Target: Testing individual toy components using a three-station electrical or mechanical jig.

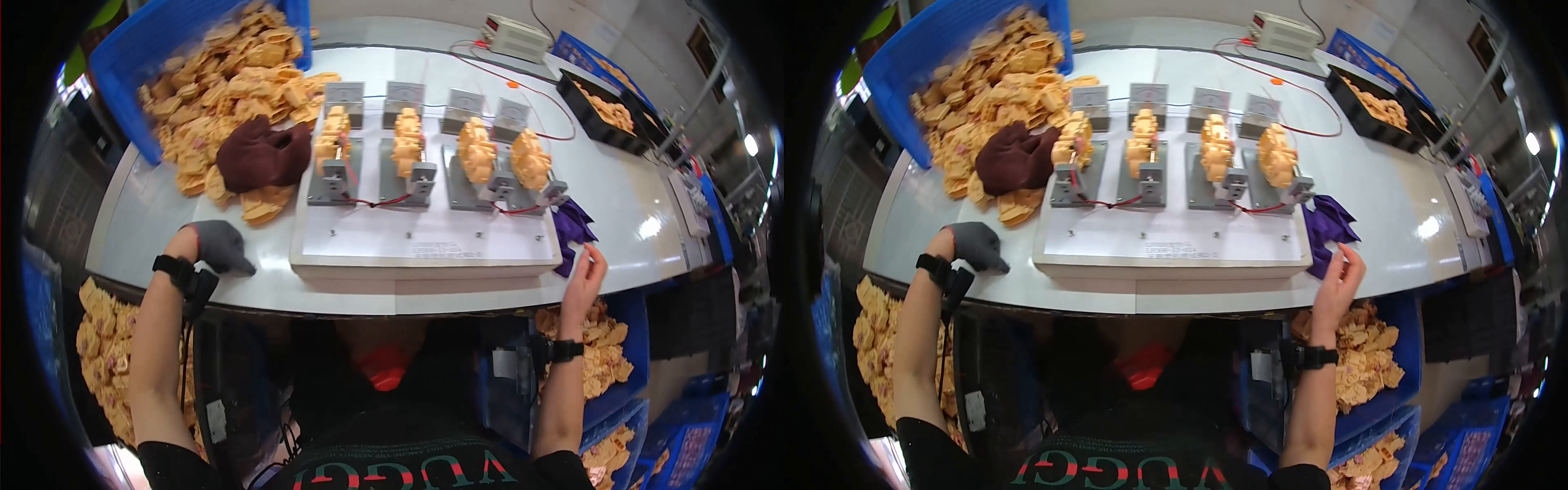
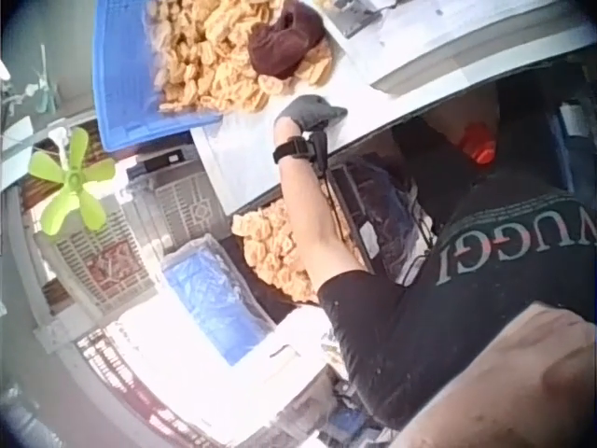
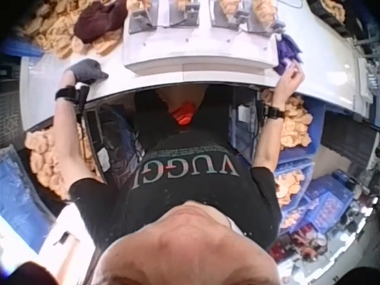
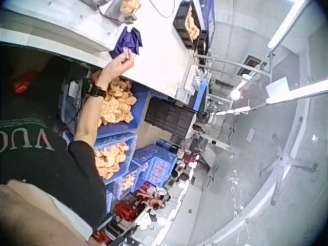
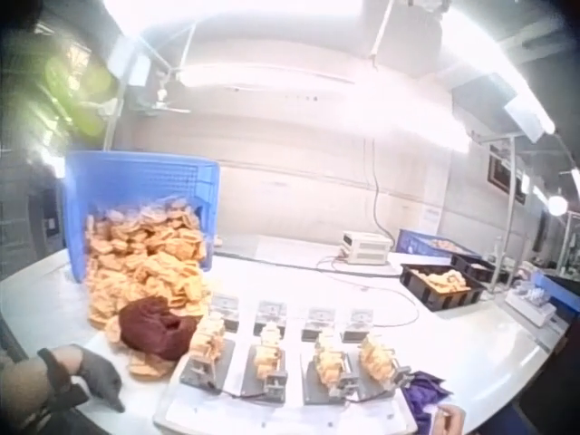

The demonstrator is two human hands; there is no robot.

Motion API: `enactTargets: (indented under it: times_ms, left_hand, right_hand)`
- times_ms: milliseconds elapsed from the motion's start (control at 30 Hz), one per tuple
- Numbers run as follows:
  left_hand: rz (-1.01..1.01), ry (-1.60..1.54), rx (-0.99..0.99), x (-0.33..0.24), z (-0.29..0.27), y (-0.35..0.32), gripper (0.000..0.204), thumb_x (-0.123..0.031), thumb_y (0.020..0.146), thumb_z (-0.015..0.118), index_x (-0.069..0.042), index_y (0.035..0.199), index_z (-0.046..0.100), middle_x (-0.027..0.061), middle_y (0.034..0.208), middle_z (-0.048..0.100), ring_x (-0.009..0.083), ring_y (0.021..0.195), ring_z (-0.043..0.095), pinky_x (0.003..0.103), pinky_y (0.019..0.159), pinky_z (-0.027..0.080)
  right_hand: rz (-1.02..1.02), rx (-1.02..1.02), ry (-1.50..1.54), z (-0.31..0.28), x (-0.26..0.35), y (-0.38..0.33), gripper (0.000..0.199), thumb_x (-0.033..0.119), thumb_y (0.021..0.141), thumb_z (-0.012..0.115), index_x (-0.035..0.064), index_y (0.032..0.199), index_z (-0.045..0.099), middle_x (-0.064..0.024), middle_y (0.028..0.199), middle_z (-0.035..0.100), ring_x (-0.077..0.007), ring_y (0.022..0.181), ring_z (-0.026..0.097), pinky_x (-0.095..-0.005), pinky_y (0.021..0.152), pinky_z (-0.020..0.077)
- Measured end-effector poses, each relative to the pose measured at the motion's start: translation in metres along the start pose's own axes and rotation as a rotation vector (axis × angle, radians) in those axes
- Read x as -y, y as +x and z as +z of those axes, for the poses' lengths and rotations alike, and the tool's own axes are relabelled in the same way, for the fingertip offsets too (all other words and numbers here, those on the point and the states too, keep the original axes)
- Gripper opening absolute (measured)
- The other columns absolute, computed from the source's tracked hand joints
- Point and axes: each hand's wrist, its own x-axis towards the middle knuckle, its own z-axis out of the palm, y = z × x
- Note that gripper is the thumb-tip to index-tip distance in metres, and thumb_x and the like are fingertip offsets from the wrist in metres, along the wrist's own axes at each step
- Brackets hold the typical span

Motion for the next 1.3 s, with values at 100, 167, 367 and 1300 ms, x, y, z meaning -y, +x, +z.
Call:
enactTargets:
  times_ms: [100,167,367,1300]
  left_hand:
    - [-0.023,-0.059,-0.080,-0.006,0.006,-0.010,0.052,-0.045,0.067,0.083,0.000,0.088,0.070,0.0078,0.079,0.068,0.0173,0.069,0.064,0.031,0.062,0.054]
    - [0.002,-0.100,-0.107,-0.005,0.010,-0.012,0.051,-0.045,0.067,0.082,0.000,0.089,0.069,0.0070,0.076,0.066,0.0172,0.067,0.062,0.031,0.061,0.051]
    - [-0.001,-0.140,-0.330,-0.010,0.034,-0.018,0.055,-0.052,0.075,0.071,-0.001,0.096,0.070,0.0099,0.080,0.067,0.0222,0.071,0.062,0.035,0.067,0.050]
    - [0.203,-0.363,-0.116,-0.026,0.250,-0.214,0.031,-0.027,0.095,0.050,-0.003,0.108,0.065,0.0158,0.094,0.067,0.0318,0.089,0.064,0.041,0.080,0.050]
  right_hand:
    - [-0.066,-0.007,0.063,-0.015,0.005,0.001,0.021,0.019,0.102,0.050,0.0035,0.111,0.060,-0.0050,0.109,0.056,-0.0139,0.100,0.051,-0.0266,0.086,0.0413]
    - [-0.067,0.044,0.000,-0.018,0.011,0.003,0.021,0.020,0.102,0.051,0.0033,0.109,0.061,-0.0041,0.108,0.057,-0.0135,0.100,0.052,-0.0271,0.086,0.0416]
    - [-0.001,0.115,0.029,-0.007,-0.021,0.031,0.026,0.024,0.101,0.052,0.0012,0.110,0.062,-0.0052,0.109,0.062,-0.0158,0.103,0.055,-0.0286,0.093,0.0416]
    - [-0.168,0.422,-0.317,0.007,-0.071,0.060,0.044,0.014,0.097,0.042,-0.0034,0.137,0.047,-0.0235,0.134,0.053,-0.0362,0.114,0.056,-0.0381,0.100,0.0428]
